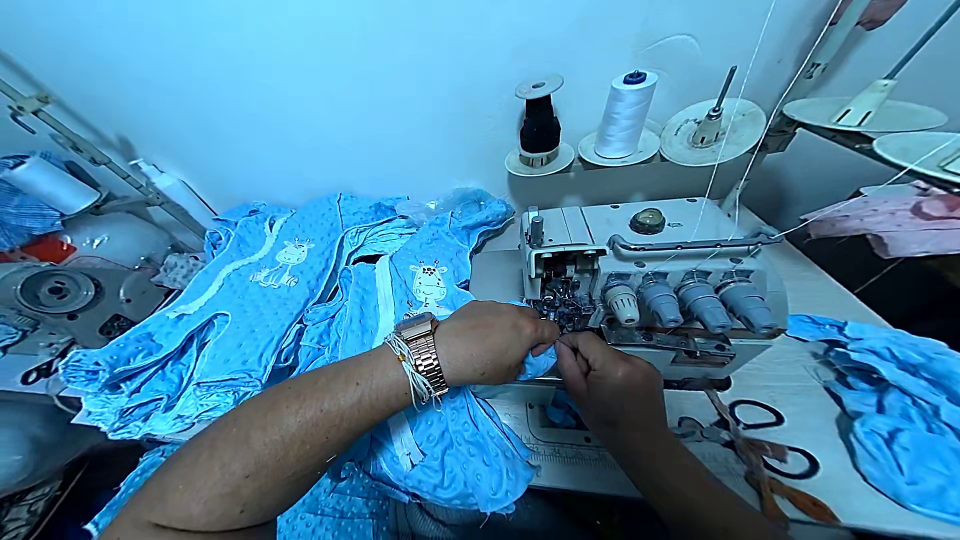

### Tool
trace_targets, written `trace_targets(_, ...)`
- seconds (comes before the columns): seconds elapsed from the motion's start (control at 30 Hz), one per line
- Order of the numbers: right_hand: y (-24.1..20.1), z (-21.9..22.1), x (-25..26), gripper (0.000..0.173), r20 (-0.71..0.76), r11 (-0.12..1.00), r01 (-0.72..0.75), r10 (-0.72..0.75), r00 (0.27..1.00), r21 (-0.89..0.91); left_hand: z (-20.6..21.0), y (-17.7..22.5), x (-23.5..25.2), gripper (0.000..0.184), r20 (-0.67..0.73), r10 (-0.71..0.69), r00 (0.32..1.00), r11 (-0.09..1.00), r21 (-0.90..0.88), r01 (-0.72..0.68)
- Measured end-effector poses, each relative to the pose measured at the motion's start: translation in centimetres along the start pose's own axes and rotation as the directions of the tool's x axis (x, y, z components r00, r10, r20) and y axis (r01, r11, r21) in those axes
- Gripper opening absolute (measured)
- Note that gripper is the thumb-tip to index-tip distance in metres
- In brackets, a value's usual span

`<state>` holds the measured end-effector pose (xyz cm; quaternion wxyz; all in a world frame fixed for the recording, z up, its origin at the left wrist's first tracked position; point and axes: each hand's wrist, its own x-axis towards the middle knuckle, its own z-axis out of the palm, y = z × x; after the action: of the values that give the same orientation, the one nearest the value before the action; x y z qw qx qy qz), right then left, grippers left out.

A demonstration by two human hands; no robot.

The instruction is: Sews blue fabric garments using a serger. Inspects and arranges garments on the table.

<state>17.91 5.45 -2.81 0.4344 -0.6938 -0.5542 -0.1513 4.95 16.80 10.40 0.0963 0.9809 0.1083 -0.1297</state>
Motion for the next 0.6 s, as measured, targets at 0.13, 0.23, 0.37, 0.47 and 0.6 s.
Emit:
trace_targets(0.13, 0.9, -1.0, -0.9, 0.008, 0.279, 0.567, -0.322, 0.164, 0.946, 0.758, 0.0, -0.5, 0.4, 0.016, -0.025, 0.076, 0.997, 0.996, -0.054, -0.077)
trace_targets(0.23, 2.5, -2.1, -1.9, 0.009, 0.484, 0.319, -0.463, 0.015, 0.875, 0.827, -0.2, -0.6, 0.5, 0.017, -0.001, 0.083, 0.997, 0.994, -0.077, -0.083)
trace_targets(0.37, 3.7, -3.4, -3.6, 0.025, 0.362, 0.951, -0.069, -0.047, 0.931, 0.302, -0.4, -0.8, 0.5, 0.012, 0.017, 0.074, 0.997, 0.996, -0.060, -0.073)
trace_targets(0.47, 2.8, -4.2, -3.1, 0.026, 0.116, 0.968, -0.077, 0.050, 0.992, 0.241, -0.7, -0.7, 0.6, 0.011, 0.024, 0.087, 0.996, 0.995, -0.050, -0.086)
trace_targets(0.6, 0.7, -3.4, -1.4, 0.030, 0.002, 0.953, 0.105, -0.111, 0.994, 0.284, -1.2, -0.6, 0.8, 0.012, 0.044, 0.113, 0.993, 0.992, -0.062, -0.110)
